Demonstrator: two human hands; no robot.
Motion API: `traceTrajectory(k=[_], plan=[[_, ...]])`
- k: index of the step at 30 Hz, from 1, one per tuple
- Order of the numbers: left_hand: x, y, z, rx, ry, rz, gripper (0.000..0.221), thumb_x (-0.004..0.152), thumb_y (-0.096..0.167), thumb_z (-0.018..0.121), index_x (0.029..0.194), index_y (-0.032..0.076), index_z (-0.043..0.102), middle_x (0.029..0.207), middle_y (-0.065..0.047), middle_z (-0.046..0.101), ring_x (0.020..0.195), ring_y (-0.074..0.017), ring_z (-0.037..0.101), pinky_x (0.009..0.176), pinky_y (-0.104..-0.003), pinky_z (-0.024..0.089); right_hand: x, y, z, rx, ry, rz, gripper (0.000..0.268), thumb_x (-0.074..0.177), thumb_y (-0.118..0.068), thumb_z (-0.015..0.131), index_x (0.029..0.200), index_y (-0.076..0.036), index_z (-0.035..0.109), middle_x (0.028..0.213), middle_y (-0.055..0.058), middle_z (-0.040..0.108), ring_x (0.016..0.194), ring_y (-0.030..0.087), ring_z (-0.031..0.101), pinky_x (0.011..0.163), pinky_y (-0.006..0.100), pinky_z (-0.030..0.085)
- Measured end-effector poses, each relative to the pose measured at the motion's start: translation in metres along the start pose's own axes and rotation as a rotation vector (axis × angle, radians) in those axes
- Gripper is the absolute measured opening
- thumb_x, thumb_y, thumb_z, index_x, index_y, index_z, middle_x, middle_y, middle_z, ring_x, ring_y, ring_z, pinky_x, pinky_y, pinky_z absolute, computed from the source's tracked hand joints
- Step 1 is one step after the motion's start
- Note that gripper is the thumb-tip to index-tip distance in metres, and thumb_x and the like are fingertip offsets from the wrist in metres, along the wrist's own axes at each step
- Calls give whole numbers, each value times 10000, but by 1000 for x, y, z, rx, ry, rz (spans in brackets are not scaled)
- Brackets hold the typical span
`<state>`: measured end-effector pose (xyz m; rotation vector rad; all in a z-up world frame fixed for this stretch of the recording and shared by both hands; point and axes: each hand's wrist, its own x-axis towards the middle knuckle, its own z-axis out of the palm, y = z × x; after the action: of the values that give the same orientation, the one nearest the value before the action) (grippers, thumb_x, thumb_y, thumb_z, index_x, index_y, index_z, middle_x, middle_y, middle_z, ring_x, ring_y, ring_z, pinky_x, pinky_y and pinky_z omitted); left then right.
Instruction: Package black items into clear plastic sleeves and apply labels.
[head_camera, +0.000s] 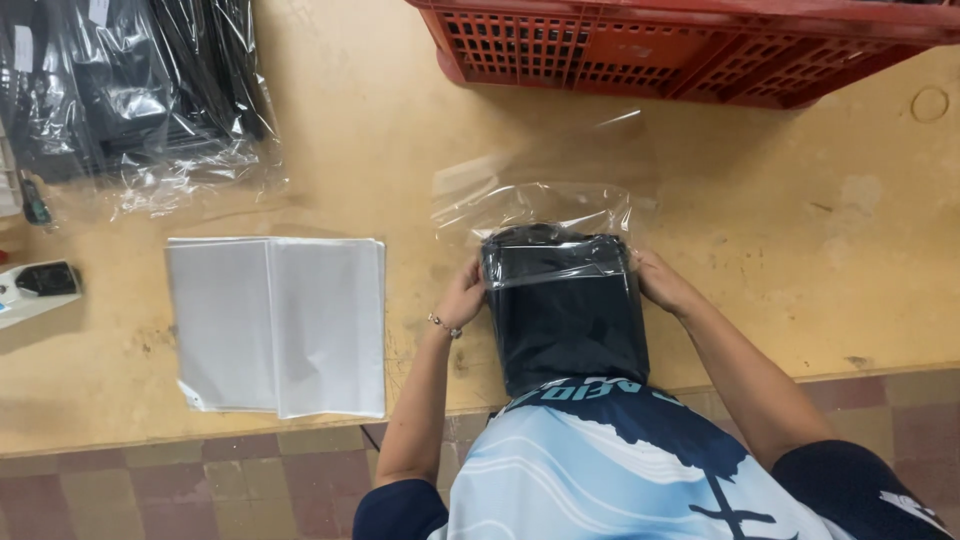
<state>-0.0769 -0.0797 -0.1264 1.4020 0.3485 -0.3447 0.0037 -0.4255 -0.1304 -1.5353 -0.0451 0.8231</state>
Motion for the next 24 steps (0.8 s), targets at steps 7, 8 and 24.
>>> traceTrajectory(k=[7,8,24], plan=[[-4,-21,-14,474,-43,-38,642,916,-26,503,1539,-63,355,1499,-325,481,1449,-435,398,1220,-526,313,0,-7,-8,-173,-52,-200,369,1039,-303,574,955,-24,800,942,144,762,974,220,665,978,444,505],[-4,-29,-16,604,7,-36,388,902,52,546,1275,20,443,1224,-276,594,1217,-466,539,1020,-551,416,-6,-19,-6,-301,4,-256,362,1044,-262,505,1051,-8,763,1001,199,747,1014,333,675,984,499,499],[-19,-21,-10,1495,268,416,144,899,292,625,920,219,502,671,-53,642,594,-278,723,519,-413,579,18,22,-20,-1107,750,-412,66,1007,-217,691,1053,-206,645,863,52,748,814,265,755,723,402,598]])
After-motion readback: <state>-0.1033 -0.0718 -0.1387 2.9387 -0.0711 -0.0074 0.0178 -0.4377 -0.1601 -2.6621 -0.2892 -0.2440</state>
